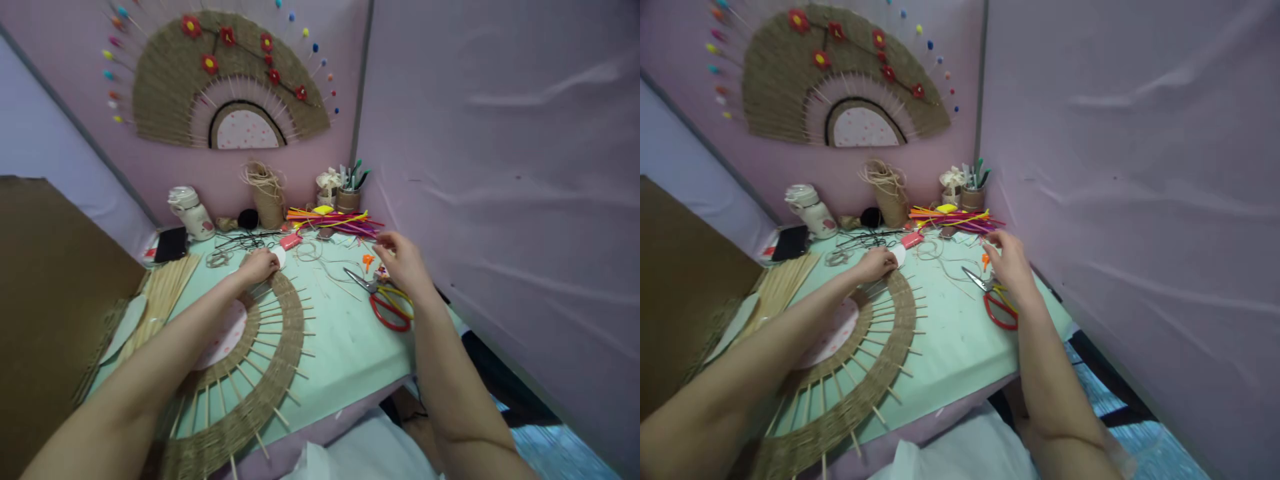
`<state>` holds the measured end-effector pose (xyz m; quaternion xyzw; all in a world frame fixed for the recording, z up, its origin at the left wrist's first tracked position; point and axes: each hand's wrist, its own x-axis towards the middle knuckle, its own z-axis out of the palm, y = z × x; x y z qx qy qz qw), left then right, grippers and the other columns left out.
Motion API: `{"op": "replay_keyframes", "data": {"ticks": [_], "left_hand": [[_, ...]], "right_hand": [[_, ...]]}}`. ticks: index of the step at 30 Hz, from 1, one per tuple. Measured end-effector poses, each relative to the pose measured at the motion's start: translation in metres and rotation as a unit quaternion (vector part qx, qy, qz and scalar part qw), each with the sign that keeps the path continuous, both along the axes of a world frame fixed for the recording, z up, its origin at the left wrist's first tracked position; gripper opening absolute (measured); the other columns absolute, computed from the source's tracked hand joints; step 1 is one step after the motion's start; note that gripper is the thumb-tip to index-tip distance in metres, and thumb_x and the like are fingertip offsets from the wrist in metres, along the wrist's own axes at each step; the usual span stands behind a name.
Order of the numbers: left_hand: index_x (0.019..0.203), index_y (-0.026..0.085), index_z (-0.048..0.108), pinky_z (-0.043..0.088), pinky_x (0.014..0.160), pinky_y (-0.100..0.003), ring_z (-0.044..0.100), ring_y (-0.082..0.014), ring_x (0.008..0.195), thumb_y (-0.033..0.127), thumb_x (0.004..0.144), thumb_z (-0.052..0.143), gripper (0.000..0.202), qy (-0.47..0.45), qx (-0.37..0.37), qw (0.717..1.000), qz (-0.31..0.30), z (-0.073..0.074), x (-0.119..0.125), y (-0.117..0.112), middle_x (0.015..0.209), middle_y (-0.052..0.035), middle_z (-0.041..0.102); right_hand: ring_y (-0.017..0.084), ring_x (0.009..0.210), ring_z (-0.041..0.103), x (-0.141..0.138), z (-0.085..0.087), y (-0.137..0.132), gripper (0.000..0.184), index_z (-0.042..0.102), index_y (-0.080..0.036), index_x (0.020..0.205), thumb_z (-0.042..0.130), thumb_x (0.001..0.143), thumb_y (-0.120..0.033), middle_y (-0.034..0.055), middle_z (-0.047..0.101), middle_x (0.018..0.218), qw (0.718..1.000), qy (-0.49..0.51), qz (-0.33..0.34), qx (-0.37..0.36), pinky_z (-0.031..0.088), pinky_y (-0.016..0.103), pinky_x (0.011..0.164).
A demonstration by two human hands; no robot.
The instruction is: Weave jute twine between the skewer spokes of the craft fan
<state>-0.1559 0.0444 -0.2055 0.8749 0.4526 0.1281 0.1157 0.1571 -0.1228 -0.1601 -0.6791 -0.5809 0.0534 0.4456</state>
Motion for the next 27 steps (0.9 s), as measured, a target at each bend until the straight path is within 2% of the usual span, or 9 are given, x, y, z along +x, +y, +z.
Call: {"op": "replay_keyframes", "data": {"ticks": [2, 4, 7, 10, 14, 17, 22, 24, 27], "left_hand": [[0.063, 0.022, 0.069, 0.039, 0.085, -0.035, 0.056, -0.0275, 0.086, 0.022, 0.068, 0.061, 0.009, 0.005, 0.004, 1.0, -0.003, -0.001, -0.001, 0.0, 0.076, -0.0093, 0.061], [0.067, 0.023, 0.069, 0.039, 0.084, -0.033, 0.056, -0.0262, 0.087, 0.025, 0.069, 0.059, 0.01, 0.024, 0.009, 1.0, -0.004, -0.002, -0.001, -0.001, 0.078, -0.0086, 0.062], [0.077, 0.025, 0.069, 0.039, 0.084, -0.032, 0.056, -0.0259, 0.088, 0.028, 0.072, 0.057, 0.014, 0.03, 0.026, 0.999, 0.008, -0.002, -0.002, -0.006, 0.082, -0.008, 0.063], [0.087, 0.024, 0.07, 0.039, 0.085, -0.034, 0.055, -0.0267, 0.09, 0.03, 0.074, 0.056, 0.019, 0.025, 0.043, 0.999, 0.017, -0.001, -0.002, -0.011, 0.085, -0.0087, 0.063], [0.092, 0.023, 0.069, 0.038, 0.089, -0.036, 0.054, -0.0269, 0.094, 0.03, 0.076, 0.055, 0.023, 0.013, 0.048, 0.999, 0.007, -0.001, -0.004, -0.018, 0.089, -0.0091, 0.063], [0.094, 0.022, 0.069, 0.037, 0.092, -0.038, 0.054, -0.0274, 0.098, 0.031, 0.079, 0.051, 0.025, 0.003, 0.046, 0.999, -0.001, 0.002, -0.006, -0.024, 0.095, -0.0096, 0.063], [0.094, 0.022, 0.068, 0.037, 0.094, -0.037, 0.054, -0.0269, 0.103, 0.03, 0.079, 0.053, 0.022, -0.064, 0.039, 0.997, 0.014, 0.021, 0.003, -0.044, 0.099, -0.0074, 0.066], [0.09, 0.022, 0.068, 0.04, 0.089, -0.035, 0.057, -0.0252, 0.096, 0.03, 0.077, 0.058, 0.018, -0.135, -0.002, 0.99, 0.038, 0.034, 0.016, -0.058, 0.095, -0.0055, 0.068], [0.086, 0.021, 0.068, 0.042, 0.079, -0.03, 0.061, -0.023, 0.089, 0.036, 0.075, 0.064, 0.019, -0.276, -0.187, 0.941, 0.06, 0.051, 0.045, -0.089, 0.091, -0.0052, 0.071]], "right_hand": [[0.022, 0.092, 0.06, 0.032, -0.016, -0.023, 0.03, 0.063, -0.014, 0.105, 0.052, 0.082, -0.031, 0.0123, 0.067, 0.1, 0.994, -0.036, -0.078, -0.07, 0.044, 0.036, 0.083], [0.024, 0.092, 0.06, 0.053, -0.034, -0.039, 0.031, 0.064, -0.014, 0.106, 0.053, 0.082, -0.031, 0.0135, 0.067, 0.102, 0.981, -0.072, -0.114, -0.143, 0.044, 0.036, 0.083], [0.024, 0.093, 0.06, 0.062, -0.055, -0.05, 0.035, 0.062, -0.015, 0.111, 0.053, 0.084, -0.034, 0.0131, 0.066, 0.104, 0.97, -0.087, -0.101, -0.203, 0.044, 0.035, 0.082], [0.024, 0.095, 0.06, 0.054, -0.064, -0.048, 0.04, 0.059, -0.017, 0.117, 0.053, 0.084, -0.04, 0.0121, 0.065, 0.103, 0.968, -0.105, -0.079, -0.212, 0.043, 0.034, 0.083], [0.031, 0.103, 0.057, 0.039, -0.062, -0.04, 0.048, 0.054, -0.017, 0.125, 0.052, 0.085, -0.044, 0.0166, 0.061, 0.11, 0.95, -0.163, -0.114, -0.243, 0.043, 0.039, 0.082], [0.032, 0.105, 0.056, 0.034, -0.061, -0.039, 0.045, 0.053, -0.017, 0.127, 0.049, 0.088, -0.039, 0.018, 0.06, 0.113, 0.939, -0.181, -0.122, -0.264, 0.042, 0.042, 0.08], [0.032, 0.105, 0.054, 0.033, -0.053, -0.053, 0.039, 0.052, -0.018, 0.125, 0.044, 0.091, -0.036, 0.0151, 0.061, 0.112, 0.946, -0.204, -0.143, -0.207, 0.04, 0.045, 0.083], [0.031, 0.104, 0.054, 0.029, -0.044, -0.061, 0.04, 0.05, -0.019, 0.126, 0.044, 0.091, -0.035, 0.0141, 0.06, 0.112, 0.958, -0.203, -0.123, -0.158, 0.04, 0.044, 0.083], [0.027, 0.101, 0.054, 0.014, -0.03, -0.072, 0.04, 0.048, -0.021, 0.128, 0.044, 0.091, -0.035, 0.0125, 0.059, 0.109, 0.975, -0.207, -0.027, -0.076, 0.041, 0.04, 0.082]]}}
